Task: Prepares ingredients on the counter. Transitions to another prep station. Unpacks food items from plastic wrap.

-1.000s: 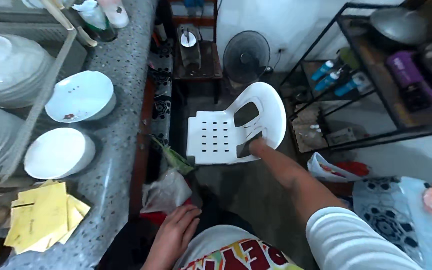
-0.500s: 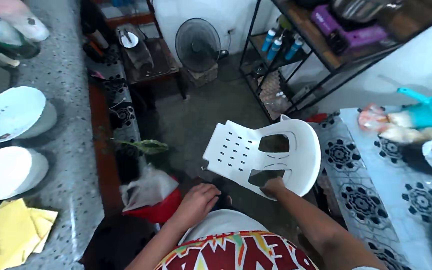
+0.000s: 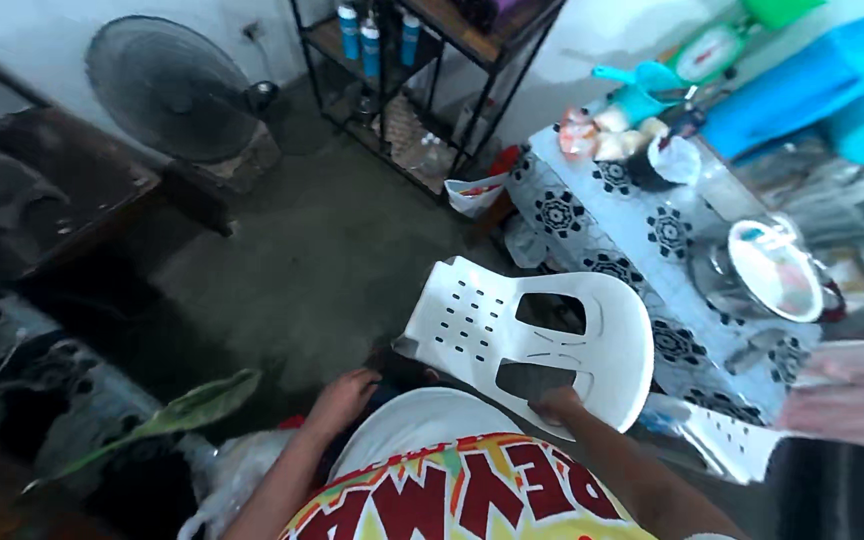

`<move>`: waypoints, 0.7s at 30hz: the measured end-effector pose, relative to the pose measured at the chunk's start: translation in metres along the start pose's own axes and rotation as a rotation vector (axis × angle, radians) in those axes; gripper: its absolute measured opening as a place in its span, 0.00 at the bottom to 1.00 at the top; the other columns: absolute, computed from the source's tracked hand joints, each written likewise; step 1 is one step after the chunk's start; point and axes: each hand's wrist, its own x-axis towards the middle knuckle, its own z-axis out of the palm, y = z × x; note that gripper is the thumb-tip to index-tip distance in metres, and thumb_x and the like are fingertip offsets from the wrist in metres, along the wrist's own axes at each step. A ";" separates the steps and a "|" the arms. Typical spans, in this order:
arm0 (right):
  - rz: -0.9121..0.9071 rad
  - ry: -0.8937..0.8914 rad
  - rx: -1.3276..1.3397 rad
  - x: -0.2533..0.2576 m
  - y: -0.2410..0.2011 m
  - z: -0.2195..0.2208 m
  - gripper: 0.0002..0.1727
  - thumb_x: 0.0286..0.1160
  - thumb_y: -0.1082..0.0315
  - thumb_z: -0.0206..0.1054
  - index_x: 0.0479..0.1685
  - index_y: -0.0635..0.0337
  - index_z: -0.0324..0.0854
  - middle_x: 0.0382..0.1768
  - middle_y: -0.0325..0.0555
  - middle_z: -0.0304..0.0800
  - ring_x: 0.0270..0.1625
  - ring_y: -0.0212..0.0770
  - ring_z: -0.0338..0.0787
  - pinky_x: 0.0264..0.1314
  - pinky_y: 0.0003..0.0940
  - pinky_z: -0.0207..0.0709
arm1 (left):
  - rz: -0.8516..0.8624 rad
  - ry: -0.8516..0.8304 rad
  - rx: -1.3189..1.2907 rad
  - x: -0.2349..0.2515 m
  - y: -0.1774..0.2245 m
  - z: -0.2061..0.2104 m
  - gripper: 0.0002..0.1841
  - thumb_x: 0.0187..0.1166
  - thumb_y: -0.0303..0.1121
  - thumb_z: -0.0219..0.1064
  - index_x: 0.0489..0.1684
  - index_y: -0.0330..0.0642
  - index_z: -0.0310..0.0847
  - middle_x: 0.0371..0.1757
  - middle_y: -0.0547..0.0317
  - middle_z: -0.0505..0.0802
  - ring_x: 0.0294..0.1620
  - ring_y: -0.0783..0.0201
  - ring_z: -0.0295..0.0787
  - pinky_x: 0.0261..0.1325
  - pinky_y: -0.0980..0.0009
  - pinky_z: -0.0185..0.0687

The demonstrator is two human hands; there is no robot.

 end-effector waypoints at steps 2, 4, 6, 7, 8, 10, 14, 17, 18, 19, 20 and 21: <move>0.016 -0.036 0.122 -0.020 -0.007 0.016 0.40 0.88 0.36 0.47 0.69 0.66 0.84 0.75 0.65 0.82 0.81 0.66 0.76 0.81 0.74 0.62 | -0.022 -0.021 0.020 0.006 -0.015 -0.025 0.19 0.91 0.37 0.56 0.72 0.42 0.83 0.73 0.44 0.86 0.75 0.45 0.83 0.79 0.45 0.73; 0.017 -0.043 0.218 -0.031 -0.015 0.035 0.38 0.88 0.38 0.48 0.71 0.65 0.82 0.75 0.65 0.81 0.81 0.67 0.75 0.80 0.75 0.62 | -0.032 -0.006 0.037 0.015 -0.029 -0.046 0.19 0.91 0.38 0.56 0.72 0.42 0.83 0.73 0.43 0.87 0.74 0.44 0.83 0.78 0.45 0.74; 0.003 -0.046 0.269 -0.034 -0.030 0.044 0.35 0.90 0.41 0.48 0.73 0.64 0.80 0.75 0.64 0.81 0.80 0.67 0.77 0.78 0.75 0.65 | -0.037 0.008 0.038 0.027 -0.038 -0.065 0.18 0.91 0.37 0.56 0.72 0.41 0.83 0.72 0.42 0.87 0.73 0.43 0.84 0.78 0.44 0.75; 0.004 -0.047 0.294 -0.036 -0.038 0.045 0.35 0.91 0.42 0.47 0.73 0.65 0.80 0.75 0.64 0.81 0.80 0.66 0.77 0.77 0.74 0.66 | -0.040 0.000 0.025 0.033 -0.040 -0.073 0.19 0.92 0.37 0.56 0.72 0.40 0.82 0.72 0.41 0.86 0.73 0.43 0.84 0.78 0.44 0.74; 0.011 -0.051 0.318 -0.036 -0.045 0.045 0.35 0.92 0.42 0.46 0.74 0.64 0.80 0.75 0.63 0.82 0.80 0.66 0.78 0.77 0.73 0.67 | -0.036 -0.011 0.002 0.041 -0.042 -0.078 0.19 0.92 0.37 0.56 0.73 0.39 0.81 0.72 0.40 0.86 0.72 0.43 0.84 0.77 0.44 0.75; 0.004 -0.066 0.382 -0.038 -0.051 0.042 0.33 0.92 0.44 0.46 0.76 0.60 0.79 0.76 0.62 0.81 0.81 0.65 0.77 0.77 0.73 0.66 | 0.009 -0.048 -0.100 0.061 -0.047 -0.082 0.20 0.91 0.37 0.57 0.74 0.37 0.79 0.72 0.39 0.86 0.71 0.45 0.85 0.78 0.48 0.75; 0.012 -0.078 0.512 -0.037 -0.046 0.036 0.34 0.93 0.43 0.44 0.75 0.60 0.80 0.77 0.61 0.81 0.81 0.63 0.77 0.79 0.72 0.65 | -0.022 -0.347 -0.409 0.061 -0.013 -0.095 0.20 0.93 0.31 0.51 0.78 0.33 0.73 0.72 0.41 0.85 0.72 0.56 0.82 0.79 0.59 0.72; -0.014 -0.114 0.600 -0.015 -0.044 0.038 0.35 0.92 0.42 0.45 0.74 0.63 0.80 0.77 0.63 0.80 0.82 0.63 0.76 0.81 0.70 0.64 | -0.110 -0.421 -0.434 0.064 0.019 -0.129 0.20 0.94 0.29 0.44 0.73 0.29 0.75 0.67 0.41 0.87 0.68 0.59 0.83 0.77 0.64 0.73; -0.033 -0.123 0.652 -0.003 -0.046 0.042 0.35 0.92 0.42 0.47 0.75 0.64 0.79 0.77 0.63 0.80 0.82 0.63 0.76 0.82 0.69 0.63 | -0.138 -0.425 -0.475 0.075 0.022 -0.135 0.20 0.95 0.31 0.43 0.72 0.30 0.76 0.65 0.45 0.88 0.65 0.62 0.85 0.73 0.66 0.75; -0.038 -0.137 0.713 0.007 -0.048 0.043 0.35 0.91 0.42 0.48 0.75 0.64 0.79 0.77 0.63 0.80 0.82 0.63 0.76 0.83 0.68 0.63 | -0.159 -0.413 -0.516 0.087 0.020 -0.137 0.21 0.95 0.34 0.42 0.71 0.32 0.77 0.63 0.48 0.89 0.62 0.65 0.86 0.70 0.67 0.77; -0.031 -0.161 0.775 0.012 -0.050 0.042 0.36 0.90 0.41 0.49 0.75 0.65 0.79 0.77 0.63 0.80 0.83 0.62 0.76 0.84 0.66 0.63 | -0.180 -0.388 -0.533 0.099 0.018 -0.138 0.21 0.96 0.35 0.42 0.72 0.33 0.76 0.62 0.49 0.89 0.61 0.66 0.86 0.69 0.67 0.78; -0.023 -0.189 0.823 0.018 -0.052 0.040 0.36 0.90 0.41 0.50 0.75 0.66 0.79 0.77 0.64 0.80 0.82 0.61 0.76 0.84 0.65 0.63 | -0.219 -0.347 -0.516 0.110 0.018 -0.139 0.21 0.96 0.37 0.44 0.73 0.34 0.76 0.65 0.47 0.89 0.63 0.63 0.86 0.70 0.64 0.78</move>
